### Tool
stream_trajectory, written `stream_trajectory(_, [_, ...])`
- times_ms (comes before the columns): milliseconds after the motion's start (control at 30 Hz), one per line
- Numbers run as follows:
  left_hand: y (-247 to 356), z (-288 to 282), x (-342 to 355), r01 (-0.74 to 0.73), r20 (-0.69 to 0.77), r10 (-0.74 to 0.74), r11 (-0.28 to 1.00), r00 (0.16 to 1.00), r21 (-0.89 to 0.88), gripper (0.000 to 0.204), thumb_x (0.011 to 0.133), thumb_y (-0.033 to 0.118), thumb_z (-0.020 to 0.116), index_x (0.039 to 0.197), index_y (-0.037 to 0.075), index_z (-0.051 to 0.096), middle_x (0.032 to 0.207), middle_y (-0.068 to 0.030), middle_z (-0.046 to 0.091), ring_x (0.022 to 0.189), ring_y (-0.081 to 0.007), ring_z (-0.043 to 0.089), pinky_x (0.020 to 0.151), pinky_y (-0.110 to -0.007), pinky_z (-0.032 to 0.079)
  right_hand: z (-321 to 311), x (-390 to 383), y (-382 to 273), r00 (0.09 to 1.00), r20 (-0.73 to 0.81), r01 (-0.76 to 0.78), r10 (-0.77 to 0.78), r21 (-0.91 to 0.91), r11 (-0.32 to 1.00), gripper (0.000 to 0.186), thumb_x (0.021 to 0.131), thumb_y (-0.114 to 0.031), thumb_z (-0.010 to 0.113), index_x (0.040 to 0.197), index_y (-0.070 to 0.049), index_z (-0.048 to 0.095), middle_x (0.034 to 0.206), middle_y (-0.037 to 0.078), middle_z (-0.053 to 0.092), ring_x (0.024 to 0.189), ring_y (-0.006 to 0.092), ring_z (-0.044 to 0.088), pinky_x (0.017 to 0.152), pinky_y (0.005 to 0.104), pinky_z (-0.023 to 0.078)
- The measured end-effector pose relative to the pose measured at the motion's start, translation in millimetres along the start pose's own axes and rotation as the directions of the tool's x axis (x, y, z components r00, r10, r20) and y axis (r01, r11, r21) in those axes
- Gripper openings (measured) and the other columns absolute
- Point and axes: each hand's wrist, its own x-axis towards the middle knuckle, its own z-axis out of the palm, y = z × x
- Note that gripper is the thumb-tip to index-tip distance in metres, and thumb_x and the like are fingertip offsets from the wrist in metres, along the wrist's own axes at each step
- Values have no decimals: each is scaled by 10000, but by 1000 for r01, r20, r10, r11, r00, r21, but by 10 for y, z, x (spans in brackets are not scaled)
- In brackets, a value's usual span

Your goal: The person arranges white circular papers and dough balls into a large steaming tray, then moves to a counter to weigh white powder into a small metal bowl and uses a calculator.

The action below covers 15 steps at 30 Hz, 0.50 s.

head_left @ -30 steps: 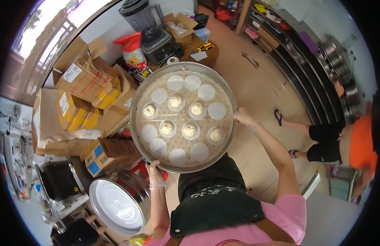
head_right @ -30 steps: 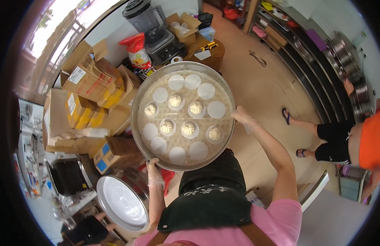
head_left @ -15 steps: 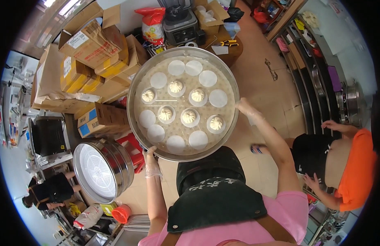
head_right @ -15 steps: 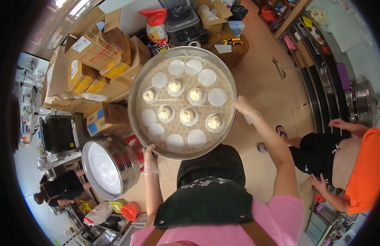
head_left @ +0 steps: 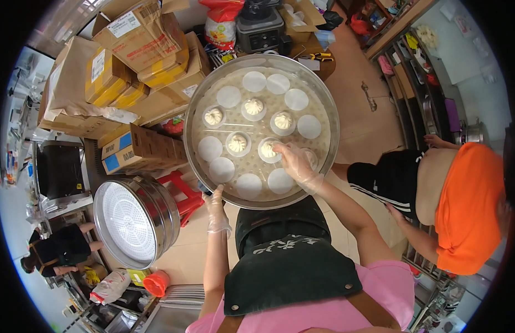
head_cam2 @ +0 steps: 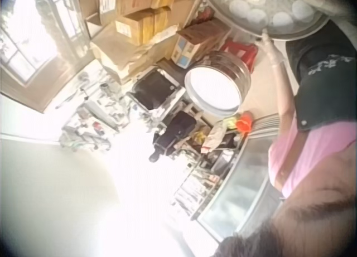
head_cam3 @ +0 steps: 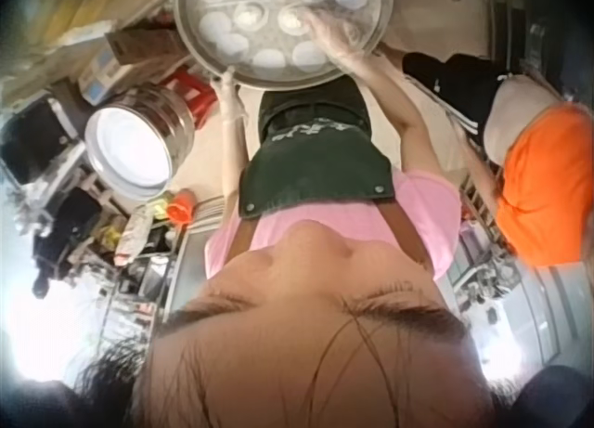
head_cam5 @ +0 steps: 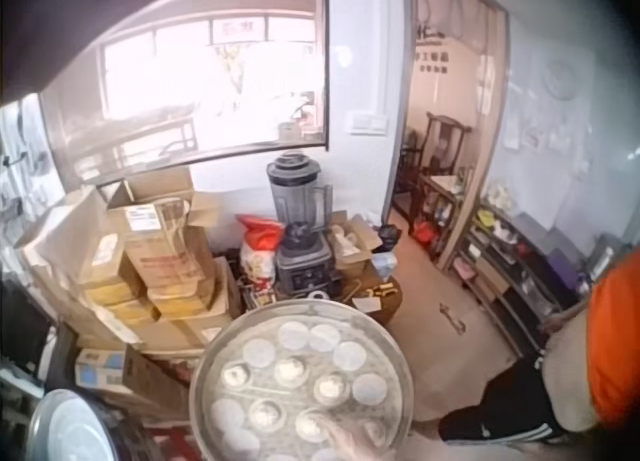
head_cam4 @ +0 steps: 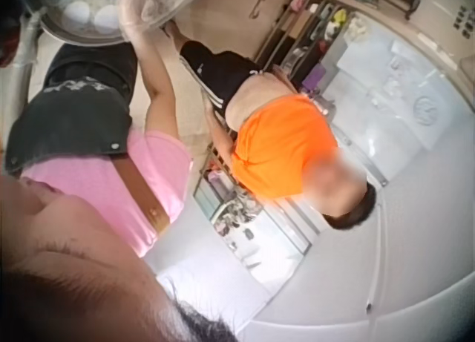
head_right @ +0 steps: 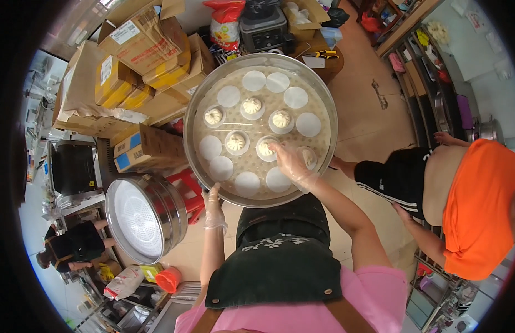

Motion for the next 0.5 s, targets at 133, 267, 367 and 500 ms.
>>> stream_trajectory(133, [30,106,-71,-199,-155,251,936,956,289,817,771,60,690,1423,39,199,1344,-137,391,1256,-272,385,1055,-397,311,-50,-55,-77,977,-131,-153,168,113,982,243,861,9,510,1092,-34,575,1022,192,634,919,332,628,762,370,496])
stream_trajectory(267, [343,598,-337,-728,259,704,519,661,447,699,866,-17,513,1461,34,148,1456,-159,265,1374,-278,237,1121,-392,208,-23,-135,126,867,-81,-404,492,462,789,293,879,20,483,1164,-14,543,1072,171,635,945,284,640,813,338,499])
stream_trajectory(367, [192,921,-232,-649,382,529,669,758,363,680,871,-25,464,1465,35,139,1474,-165,243,1380,-276,229,1120,-375,200,151,-135,226,708,127,-596,694,634,493,428,857,48,443,1284,7,450,1188,137,581,1099,205,557,918,287,439])
stream_trajectory(500, [-107,1270,-36,-355,624,99,886,775,300,646,882,-39,367,1474,38,121,1510,-177,198,1392,-271,213,1119,-341,184,454,-183,221,747,178,-521,640,754,399,503,863,44,424,1358,31,338,1347,151,460,1236,211,452,1010,285,360])
